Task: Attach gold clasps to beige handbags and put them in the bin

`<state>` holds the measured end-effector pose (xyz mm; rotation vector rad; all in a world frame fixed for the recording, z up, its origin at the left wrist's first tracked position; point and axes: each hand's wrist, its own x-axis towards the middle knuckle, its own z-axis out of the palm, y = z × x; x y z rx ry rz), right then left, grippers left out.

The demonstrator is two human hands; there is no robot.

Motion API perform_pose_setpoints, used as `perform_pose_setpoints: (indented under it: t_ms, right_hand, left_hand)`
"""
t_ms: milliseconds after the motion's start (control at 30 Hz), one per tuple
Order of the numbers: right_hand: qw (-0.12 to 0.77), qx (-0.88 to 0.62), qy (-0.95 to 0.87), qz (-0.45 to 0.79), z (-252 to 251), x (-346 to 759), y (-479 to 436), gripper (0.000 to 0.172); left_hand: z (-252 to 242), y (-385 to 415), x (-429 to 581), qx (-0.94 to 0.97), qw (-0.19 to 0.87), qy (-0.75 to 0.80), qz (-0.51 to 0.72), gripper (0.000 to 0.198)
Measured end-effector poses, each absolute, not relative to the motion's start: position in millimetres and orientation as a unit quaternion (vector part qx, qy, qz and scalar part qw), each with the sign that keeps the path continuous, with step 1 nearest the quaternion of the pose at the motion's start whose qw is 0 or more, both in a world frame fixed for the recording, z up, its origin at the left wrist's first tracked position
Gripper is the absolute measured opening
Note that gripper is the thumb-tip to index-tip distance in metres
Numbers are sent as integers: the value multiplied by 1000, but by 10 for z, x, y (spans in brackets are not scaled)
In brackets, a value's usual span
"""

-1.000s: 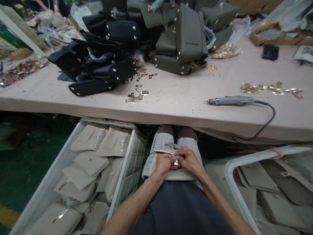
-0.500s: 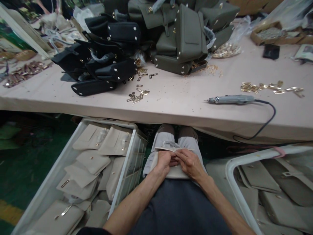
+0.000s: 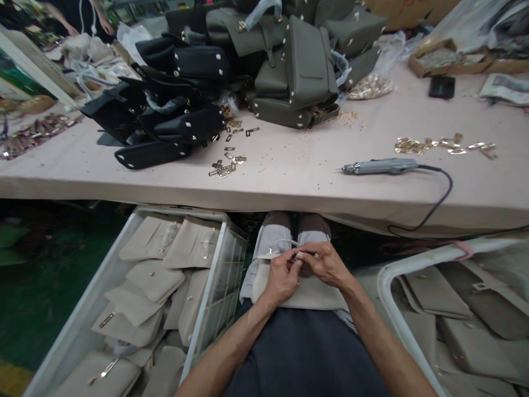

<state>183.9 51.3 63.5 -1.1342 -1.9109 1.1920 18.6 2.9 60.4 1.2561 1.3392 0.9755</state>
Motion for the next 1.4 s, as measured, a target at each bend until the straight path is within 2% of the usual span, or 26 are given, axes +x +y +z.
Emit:
perform_pose_setpoints:
  t_ms: [133,300,500,667,833,1000,1400]
  right_hand:
    - [312,-475,-656,497,581,1821,536,22]
    - [326,-496,-624,508,486,1845,513,23]
    - [340,-555,-577,494,415,1763,500,20]
    - [335,-557,-531,543,314,1742,543,46]
    - [360,-522,-521,572,145,1802,542,36]
    - [375,-523,-490,588,65,1799,548,36]
    - [381,-525,-484,587,21,1797,535,36]
  left_hand:
    - [418,126,253,409,612,528,422,41]
    - [325,167,276,368,643,523,422,32]
    - [323,133,310,376,635,556,382,35]
    - [271,155,330,364,632,567,382,34]
    - [278,212,294,359,650,547,387,34]
    - [272,222,266,340,693,506,384,36]
    - [148,284,292,337,672,534,387,32]
